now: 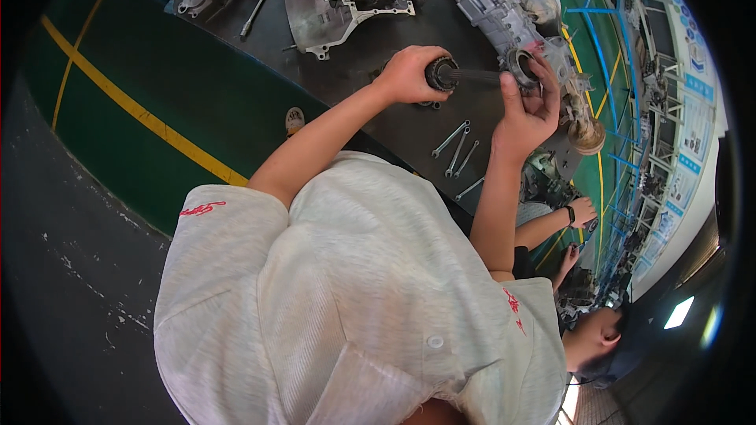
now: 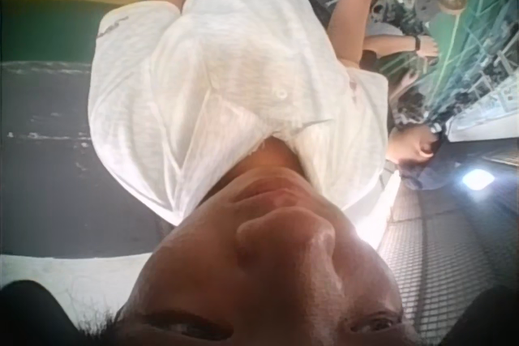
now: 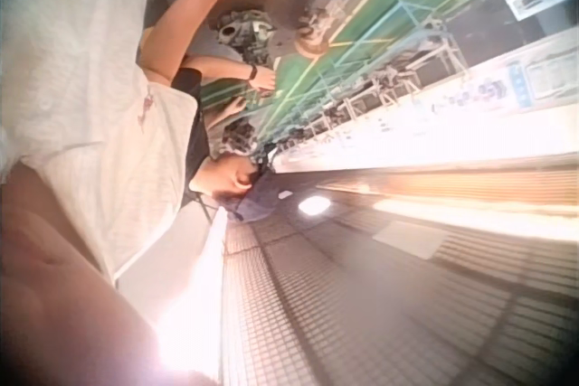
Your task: Manually assemble various gears, bearings, and rings onto a transmission main shaft.
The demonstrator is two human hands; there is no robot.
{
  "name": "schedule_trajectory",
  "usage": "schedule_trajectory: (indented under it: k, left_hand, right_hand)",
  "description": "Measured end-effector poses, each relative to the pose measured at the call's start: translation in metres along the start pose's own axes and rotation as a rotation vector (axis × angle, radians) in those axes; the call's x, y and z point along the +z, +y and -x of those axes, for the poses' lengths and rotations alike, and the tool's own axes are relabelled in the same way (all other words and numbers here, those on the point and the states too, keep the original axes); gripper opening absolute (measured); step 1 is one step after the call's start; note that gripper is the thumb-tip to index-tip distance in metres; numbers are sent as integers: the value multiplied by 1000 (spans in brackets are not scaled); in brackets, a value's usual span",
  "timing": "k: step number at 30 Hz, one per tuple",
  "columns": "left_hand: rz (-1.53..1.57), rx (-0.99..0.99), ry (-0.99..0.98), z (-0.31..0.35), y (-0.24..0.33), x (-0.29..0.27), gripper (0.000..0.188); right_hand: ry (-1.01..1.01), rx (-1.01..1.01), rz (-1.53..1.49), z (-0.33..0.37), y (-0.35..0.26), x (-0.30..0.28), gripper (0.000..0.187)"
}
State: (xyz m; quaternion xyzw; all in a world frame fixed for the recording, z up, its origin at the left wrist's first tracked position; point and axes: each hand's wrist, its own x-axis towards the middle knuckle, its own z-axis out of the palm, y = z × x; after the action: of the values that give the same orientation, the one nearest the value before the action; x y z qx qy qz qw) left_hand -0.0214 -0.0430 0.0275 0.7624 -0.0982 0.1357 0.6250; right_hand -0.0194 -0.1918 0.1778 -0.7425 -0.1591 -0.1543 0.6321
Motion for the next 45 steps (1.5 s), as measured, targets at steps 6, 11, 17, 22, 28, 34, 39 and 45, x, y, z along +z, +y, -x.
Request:
schedule_trajectory:
  k: [6, 11, 17, 22, 28, 34, 39, 45]
  left_hand:
    - [-25, 27, 31, 7, 0, -2, 50]
    - [-27, -1, 21, 7, -6, -2, 57]
    - [-23, 24, 42, 7, -15, 2, 60]
    - [0, 33, 23, 6, -16, 5, 58]
    - [-13, 54, 80, 8, -19, 5, 56]
    - [-24, 53, 110, 7, -21, 2, 55]
    - [-23, 19, 84, 3, -18, -3, 56]
    - [-17, -73, 45, -1, -14, -16, 58]
  right_hand:
    - [23, -55, -9, 7, -1, -3, 38]
    - [-56, 32, -20, 21, 11, -4, 44]
    - [-33, 201, -14, 38, 36, 15, 73]
    - [-134, 311, 52, 57, 86, 14, 68]
    - [-201, 331, 181, 48, 89, 8, 64]
    - [-247, 213, 394, 41, 74, 18, 62]
    - [-196, 68, 437, 27, 58, 23, 58]
    - [80, -78, 202, -29, -15, -13, 50]
